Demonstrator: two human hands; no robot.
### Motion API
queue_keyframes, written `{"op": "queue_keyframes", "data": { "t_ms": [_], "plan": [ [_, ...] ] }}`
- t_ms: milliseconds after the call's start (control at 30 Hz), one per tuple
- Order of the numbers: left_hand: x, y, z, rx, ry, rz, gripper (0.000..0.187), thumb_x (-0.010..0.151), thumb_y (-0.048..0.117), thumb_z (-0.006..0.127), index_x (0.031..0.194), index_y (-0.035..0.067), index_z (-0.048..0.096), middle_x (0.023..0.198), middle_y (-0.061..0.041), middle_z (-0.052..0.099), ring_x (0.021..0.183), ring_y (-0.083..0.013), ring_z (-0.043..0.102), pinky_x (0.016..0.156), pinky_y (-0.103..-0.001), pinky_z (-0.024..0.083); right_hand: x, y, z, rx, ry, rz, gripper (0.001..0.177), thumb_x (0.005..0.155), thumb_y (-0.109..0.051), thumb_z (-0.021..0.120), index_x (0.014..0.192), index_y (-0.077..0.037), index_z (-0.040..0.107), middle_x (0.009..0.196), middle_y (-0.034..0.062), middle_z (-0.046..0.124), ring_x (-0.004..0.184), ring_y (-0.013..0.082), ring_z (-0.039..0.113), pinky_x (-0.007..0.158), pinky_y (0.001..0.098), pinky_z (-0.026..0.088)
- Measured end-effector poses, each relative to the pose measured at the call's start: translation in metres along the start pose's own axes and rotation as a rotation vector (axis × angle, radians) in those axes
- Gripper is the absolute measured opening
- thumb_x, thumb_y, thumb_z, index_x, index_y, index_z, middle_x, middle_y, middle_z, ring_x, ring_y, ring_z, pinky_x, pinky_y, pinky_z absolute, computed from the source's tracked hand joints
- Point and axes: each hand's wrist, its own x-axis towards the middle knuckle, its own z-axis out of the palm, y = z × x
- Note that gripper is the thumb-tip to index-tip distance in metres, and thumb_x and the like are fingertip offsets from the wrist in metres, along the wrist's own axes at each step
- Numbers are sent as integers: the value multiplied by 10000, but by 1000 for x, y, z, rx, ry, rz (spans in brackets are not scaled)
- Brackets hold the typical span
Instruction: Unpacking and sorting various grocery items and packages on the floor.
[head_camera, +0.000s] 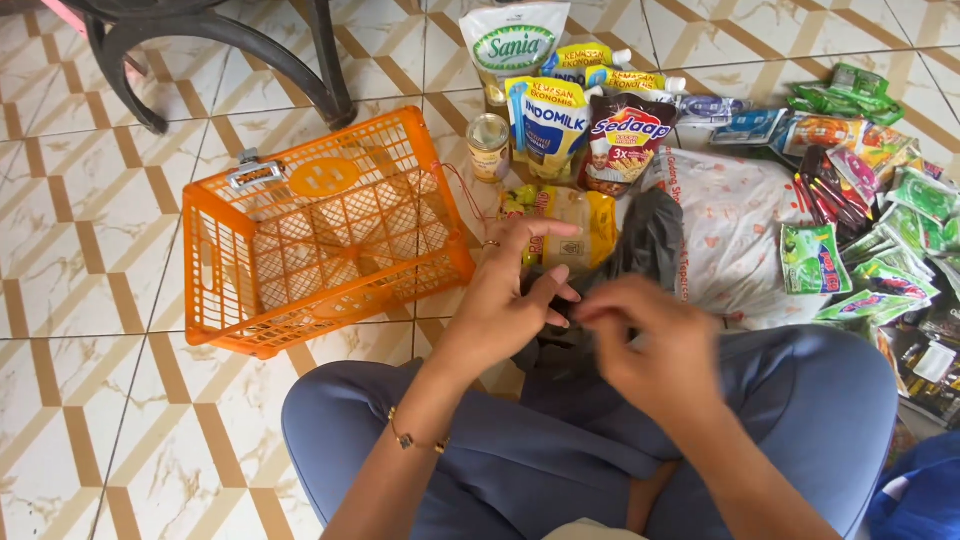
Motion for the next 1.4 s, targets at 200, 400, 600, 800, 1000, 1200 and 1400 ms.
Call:
{"op": "queue_keyframes", "data": {
  "t_ms": [200, 400, 600, 800, 1000, 1200, 1400],
  "plan": [
    [-14, 14, 0, 13, 49, 75, 316, 964, 51, 643, 1270, 98, 578, 1334, -115, 432, 925, -178, 715, 612, -275, 638, -30, 109, 81, -595, -839, 403, 368, 843, -171, 694, 1192, -100, 599, 1025, 165, 728, 995, 370, 695, 883, 458, 558],
    [-13, -19, -10, 283, 217, 424, 353, 984, 157, 732, 1298, 108, 580, 1378, -101, 509, 1177, -264, 670, 1009, -356, 589, -101, 189, 94, -730, -820, 440, 328, 938, -208, 613, 1251, -116, 586, 1195, 164, 670, 1139, 373, 631, 998, 446, 500],
    [-3, -50, -19, 304, -11, 349, 537, 971, 289, 757, 1394, 83, 498, 1367, -134, 559, 1273, -307, 630, 1065, -388, 520, -144, 273, 74, -881, -772, 463, 303, 1032, -244, 531, 1310, -131, 572, 1364, 162, 612, 1283, 376, 566, 1114, 434, 443],
    [3, -134, 3, 227, -68, 299, 586, 1008, 286, 714, 1484, 74, 445, 1459, -168, 514, 1392, -310, 525, 1161, -389, 421, -56, 124, 23, -438, -383, 267, 694, 646, 19, 753, 1311, 8, 556, 1211, 254, 623, 1162, 448, 591, 931, 452, 500],
    [3, -150, 7, 55, 9, 173, 641, 949, 195, 729, 1502, 88, 423, 1430, -140, 531, 1373, -261, 503, 1158, -375, 387, 8, 60, -1, -178, -167, 431, 609, 662, -76, 893, 1226, -41, 666, 1061, 152, 743, 990, 291, 713, 878, 375, 550],
    [3, -162, -2, -240, -8, 43, 608, 868, 6, 599, 1462, 66, 483, 1427, -134, 545, 1342, -259, 513, 1130, -360, 402, 66, 52, -24, 379, -26, 565, 522, 760, -143, 808, 1268, -67, 719, 1179, 78, 755, 1062, 205, 709, 955, 344, 556],
    [12, -211, 24, 322, -145, -67, 768, 716, 56, 679, 1440, 46, 424, 1300, -201, 635, 1278, -337, 592, 1086, -389, 459, 101, 73, -20, 1154, -13, 941, 449, 794, -364, 738, 1164, -116, 679, 1140, 72, 756, 993, 222, 709, 816, 326, 540]
  ]
}}
